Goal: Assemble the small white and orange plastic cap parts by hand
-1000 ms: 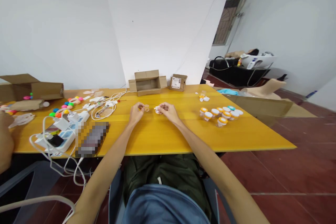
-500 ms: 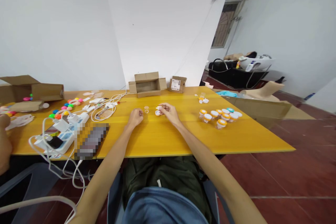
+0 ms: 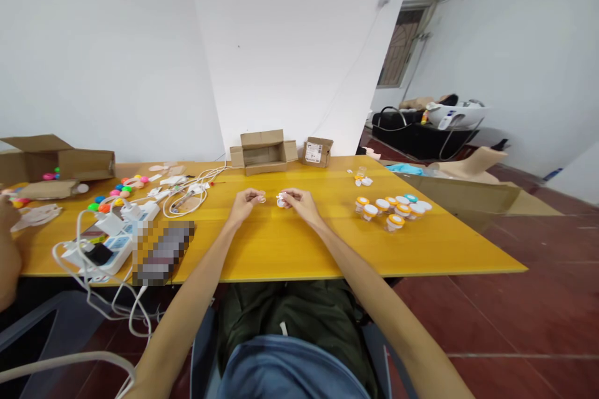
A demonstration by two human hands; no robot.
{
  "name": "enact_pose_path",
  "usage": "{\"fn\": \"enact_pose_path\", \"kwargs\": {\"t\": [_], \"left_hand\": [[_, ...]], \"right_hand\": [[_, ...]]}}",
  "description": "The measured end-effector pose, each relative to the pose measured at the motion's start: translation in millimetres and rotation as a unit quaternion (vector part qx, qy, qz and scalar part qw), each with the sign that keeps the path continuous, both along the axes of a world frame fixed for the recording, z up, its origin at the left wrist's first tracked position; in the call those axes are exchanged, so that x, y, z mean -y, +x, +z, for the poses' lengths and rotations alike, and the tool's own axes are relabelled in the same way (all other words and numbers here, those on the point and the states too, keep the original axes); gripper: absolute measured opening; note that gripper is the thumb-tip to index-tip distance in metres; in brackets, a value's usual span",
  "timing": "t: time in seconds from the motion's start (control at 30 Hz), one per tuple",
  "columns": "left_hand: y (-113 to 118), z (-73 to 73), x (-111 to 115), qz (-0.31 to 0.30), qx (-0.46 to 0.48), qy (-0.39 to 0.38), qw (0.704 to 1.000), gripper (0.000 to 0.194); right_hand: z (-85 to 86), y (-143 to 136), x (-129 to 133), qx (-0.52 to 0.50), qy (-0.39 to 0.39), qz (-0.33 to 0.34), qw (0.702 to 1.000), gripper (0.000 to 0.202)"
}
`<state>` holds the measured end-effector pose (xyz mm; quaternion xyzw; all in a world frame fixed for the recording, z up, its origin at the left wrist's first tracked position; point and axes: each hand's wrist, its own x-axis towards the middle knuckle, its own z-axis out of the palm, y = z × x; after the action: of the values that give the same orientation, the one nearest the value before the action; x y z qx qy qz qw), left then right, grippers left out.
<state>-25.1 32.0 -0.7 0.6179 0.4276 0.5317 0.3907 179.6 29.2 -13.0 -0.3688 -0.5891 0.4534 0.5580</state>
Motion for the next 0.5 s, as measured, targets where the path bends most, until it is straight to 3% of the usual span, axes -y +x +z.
{"fn": "enact_pose_path", "kwargs": {"t": [0.13, 0.5], "left_hand": [[6, 4.1, 7, -0.038, 0.019, -0.012, 0.999, 0.025], [16, 12.7, 17, -0.132, -0.022, 0.013, 0.991, 0.02]], "right_hand": [[1.0, -2, 3, 0.007, -0.003, 0.012, 1.0, 0.042], [6.0, -1, 9, 0.053, -0.009, 0.067, 0.996, 0.046]]}}
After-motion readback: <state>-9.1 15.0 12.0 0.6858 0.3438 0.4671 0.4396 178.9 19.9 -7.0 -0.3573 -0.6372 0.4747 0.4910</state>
